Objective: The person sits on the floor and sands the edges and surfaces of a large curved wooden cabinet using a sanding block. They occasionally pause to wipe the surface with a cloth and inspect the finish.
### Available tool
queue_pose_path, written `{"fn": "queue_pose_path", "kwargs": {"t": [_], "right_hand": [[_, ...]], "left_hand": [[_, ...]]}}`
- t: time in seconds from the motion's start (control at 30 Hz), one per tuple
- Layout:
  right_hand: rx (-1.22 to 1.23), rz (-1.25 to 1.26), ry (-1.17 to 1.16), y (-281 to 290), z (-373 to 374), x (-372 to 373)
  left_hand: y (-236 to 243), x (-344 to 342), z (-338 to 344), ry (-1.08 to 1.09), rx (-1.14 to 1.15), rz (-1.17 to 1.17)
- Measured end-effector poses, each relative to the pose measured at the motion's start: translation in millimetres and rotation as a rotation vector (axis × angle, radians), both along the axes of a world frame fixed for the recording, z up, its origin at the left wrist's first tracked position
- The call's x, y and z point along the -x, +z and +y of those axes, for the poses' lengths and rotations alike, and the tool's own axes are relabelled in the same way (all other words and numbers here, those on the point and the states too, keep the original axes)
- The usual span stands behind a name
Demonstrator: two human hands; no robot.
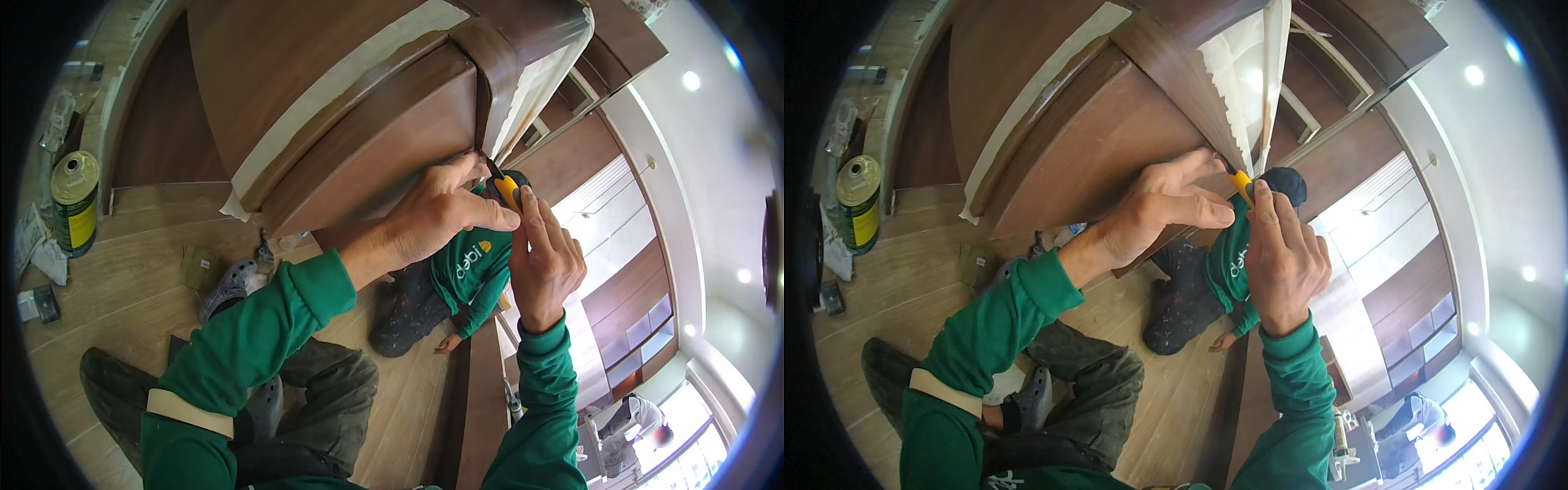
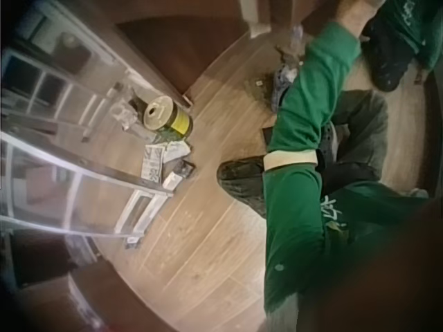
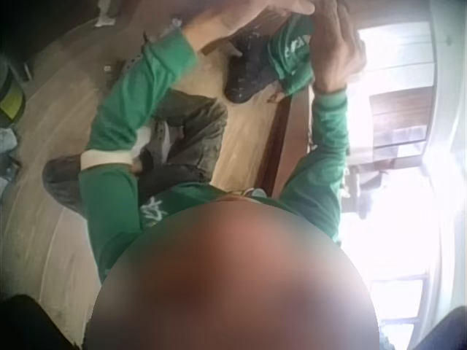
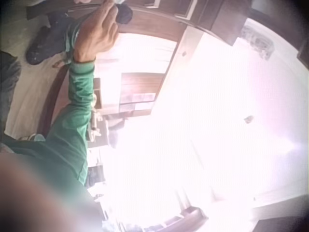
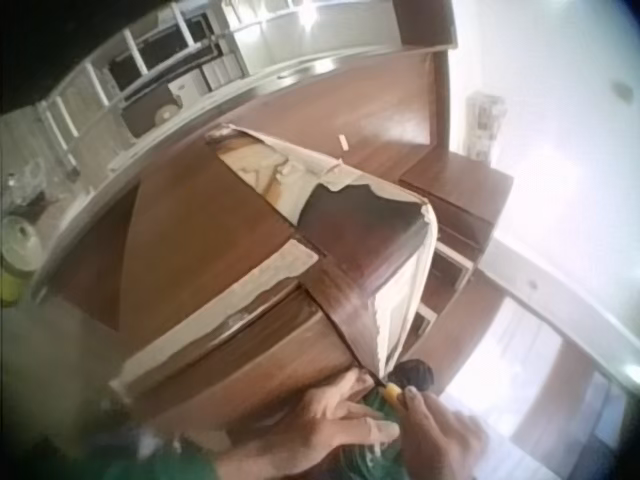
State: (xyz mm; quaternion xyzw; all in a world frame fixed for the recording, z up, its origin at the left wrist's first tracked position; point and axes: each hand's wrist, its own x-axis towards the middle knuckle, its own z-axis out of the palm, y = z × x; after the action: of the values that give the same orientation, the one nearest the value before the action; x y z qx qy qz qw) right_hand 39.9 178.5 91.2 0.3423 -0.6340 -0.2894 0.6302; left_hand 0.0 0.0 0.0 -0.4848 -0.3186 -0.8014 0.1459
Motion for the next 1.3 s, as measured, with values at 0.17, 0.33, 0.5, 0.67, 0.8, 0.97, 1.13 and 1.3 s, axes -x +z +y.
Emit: {"fn": "queue_pose_path", "kwargs": {"t": [0.17,0.33,0.5,0.67,0.8,0.97,1.13,1.3], "right_hand": [[0.001,0.007,0.055,-5,-8,-3],[-0.018,0.032,0.048,0,-9,-13],[-0.015,-0.01,0.079,0,-9,-10],[-0.025,-0.001,0.04,4,-9,-8],[-0.023,0.015,0.04,3,-11,-14],[-0.008,-0.008,0.052,-1,-15,-17],[0.073,-0.067,0.151,-16,18,-12],[0.379,-0.318,0.334,-61,73,10]], "left_hand": [[-2,-17,-7,-0.056,-0.071,0.025],[1,-30,-9,-0.083,-0.089,0.058],[-1,-34,-11,-0.065,-0.072,0.055],[2,-18,-10,-0.061,0.016,0.007],[4,-27,-11,-0.096,-0.06,0.057],[-1,-40,-15,-0.05,-0.079,0.059],[-32,-35,-5,0.23,-0.028,-0.119],[-35,-42,5,0.49,0.028,-0.107]]}}
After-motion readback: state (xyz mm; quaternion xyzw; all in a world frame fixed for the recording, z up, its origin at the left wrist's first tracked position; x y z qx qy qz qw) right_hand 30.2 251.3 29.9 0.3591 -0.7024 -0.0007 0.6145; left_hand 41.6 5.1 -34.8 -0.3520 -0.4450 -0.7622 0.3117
